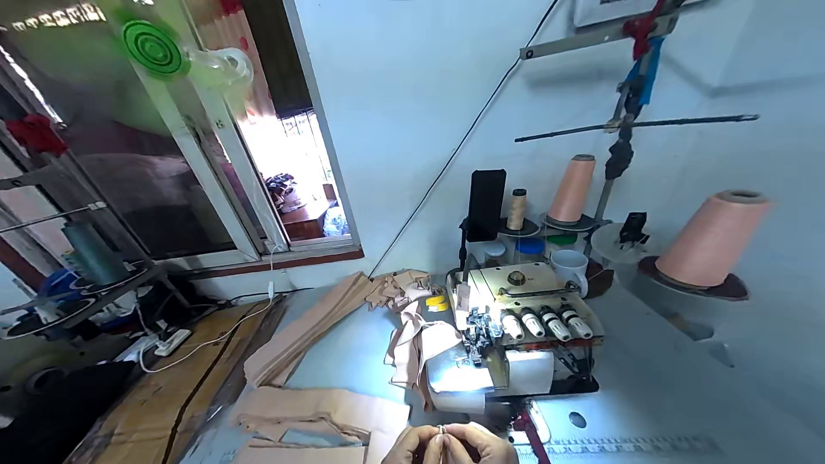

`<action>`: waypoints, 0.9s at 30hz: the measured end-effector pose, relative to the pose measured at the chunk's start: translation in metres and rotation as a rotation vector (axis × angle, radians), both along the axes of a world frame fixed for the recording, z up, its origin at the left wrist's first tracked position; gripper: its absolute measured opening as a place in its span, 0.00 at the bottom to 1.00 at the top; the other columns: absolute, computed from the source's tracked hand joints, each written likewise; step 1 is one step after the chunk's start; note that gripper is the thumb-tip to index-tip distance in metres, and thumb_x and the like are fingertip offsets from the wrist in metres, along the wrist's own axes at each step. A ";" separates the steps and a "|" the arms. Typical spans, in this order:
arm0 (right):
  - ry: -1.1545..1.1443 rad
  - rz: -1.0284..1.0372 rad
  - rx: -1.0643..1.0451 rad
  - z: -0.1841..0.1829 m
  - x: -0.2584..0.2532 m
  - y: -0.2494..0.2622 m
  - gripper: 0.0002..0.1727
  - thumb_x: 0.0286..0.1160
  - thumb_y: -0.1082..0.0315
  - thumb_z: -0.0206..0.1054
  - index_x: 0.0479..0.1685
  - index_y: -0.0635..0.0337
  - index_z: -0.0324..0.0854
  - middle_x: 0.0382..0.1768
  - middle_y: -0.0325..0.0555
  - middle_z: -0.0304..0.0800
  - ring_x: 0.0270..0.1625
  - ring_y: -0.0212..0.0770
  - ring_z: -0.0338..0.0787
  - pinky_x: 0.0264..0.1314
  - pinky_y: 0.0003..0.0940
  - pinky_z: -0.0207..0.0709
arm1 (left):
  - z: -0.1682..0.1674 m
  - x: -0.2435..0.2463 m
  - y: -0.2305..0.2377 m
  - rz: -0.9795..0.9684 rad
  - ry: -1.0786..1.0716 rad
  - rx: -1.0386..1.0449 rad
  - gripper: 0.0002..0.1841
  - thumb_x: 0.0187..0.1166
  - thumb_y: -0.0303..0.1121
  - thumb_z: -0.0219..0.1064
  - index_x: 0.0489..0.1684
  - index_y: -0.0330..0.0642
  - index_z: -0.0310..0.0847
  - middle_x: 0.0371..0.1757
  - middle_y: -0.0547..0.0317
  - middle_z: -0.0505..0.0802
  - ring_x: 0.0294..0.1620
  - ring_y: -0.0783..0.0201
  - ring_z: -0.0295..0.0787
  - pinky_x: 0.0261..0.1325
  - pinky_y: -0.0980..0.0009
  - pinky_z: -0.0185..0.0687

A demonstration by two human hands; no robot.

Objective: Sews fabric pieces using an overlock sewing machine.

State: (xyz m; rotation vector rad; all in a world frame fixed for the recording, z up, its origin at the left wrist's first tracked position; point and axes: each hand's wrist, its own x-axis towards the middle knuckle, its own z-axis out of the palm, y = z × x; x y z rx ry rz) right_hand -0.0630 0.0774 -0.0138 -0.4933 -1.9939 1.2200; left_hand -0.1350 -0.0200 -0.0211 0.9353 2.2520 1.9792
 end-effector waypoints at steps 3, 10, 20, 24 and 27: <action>0.002 0.016 0.015 0.002 0.001 0.000 0.08 0.67 0.77 0.71 0.40 0.68 0.95 0.32 0.55 0.94 0.36 0.43 0.94 0.46 0.35 0.87 | 0.002 0.002 -0.002 -0.001 0.053 -0.028 0.06 0.74 0.23 0.70 0.40 0.29 0.92 0.35 0.53 0.93 0.36 0.76 0.90 0.45 0.80 0.86; 0.137 0.217 -0.104 0.003 -0.002 0.004 0.09 0.70 0.81 0.66 0.44 0.72 0.90 0.36 0.52 0.94 0.37 0.33 0.92 0.45 0.27 0.87 | -0.010 -0.032 -0.004 -0.321 0.117 0.168 0.07 0.80 0.20 0.60 0.48 0.29 0.82 0.52 0.54 0.90 0.60 0.70 0.86 0.68 0.70 0.82; 0.169 0.123 -0.295 0.007 -0.011 0.024 0.04 0.67 0.73 0.76 0.32 0.67 0.92 0.29 0.44 0.92 0.30 0.29 0.89 0.39 0.27 0.86 | 0.029 -0.066 0.023 -0.453 0.160 0.062 0.06 0.84 0.22 0.57 0.44 0.33 0.81 0.38 0.63 0.89 0.39 0.78 0.86 0.47 0.79 0.84; 0.223 -0.032 -0.385 0.015 -0.017 0.035 0.04 0.66 0.78 0.74 0.30 0.70 0.85 0.25 0.44 0.91 0.27 0.32 0.92 0.37 0.30 0.90 | 0.032 -0.074 0.062 -0.372 0.290 -0.015 0.08 0.81 0.27 0.61 0.40 0.34 0.87 0.38 0.61 0.92 0.42 0.77 0.88 0.52 0.78 0.85; 0.268 -0.134 -0.410 0.015 -0.020 0.041 0.09 0.65 0.83 0.72 0.40 0.73 0.78 0.27 0.46 0.90 0.25 0.34 0.92 0.32 0.31 0.91 | 0.031 -0.070 0.087 -0.283 0.311 -0.087 0.08 0.77 0.29 0.66 0.41 0.34 0.89 0.38 0.59 0.93 0.42 0.73 0.90 0.54 0.75 0.86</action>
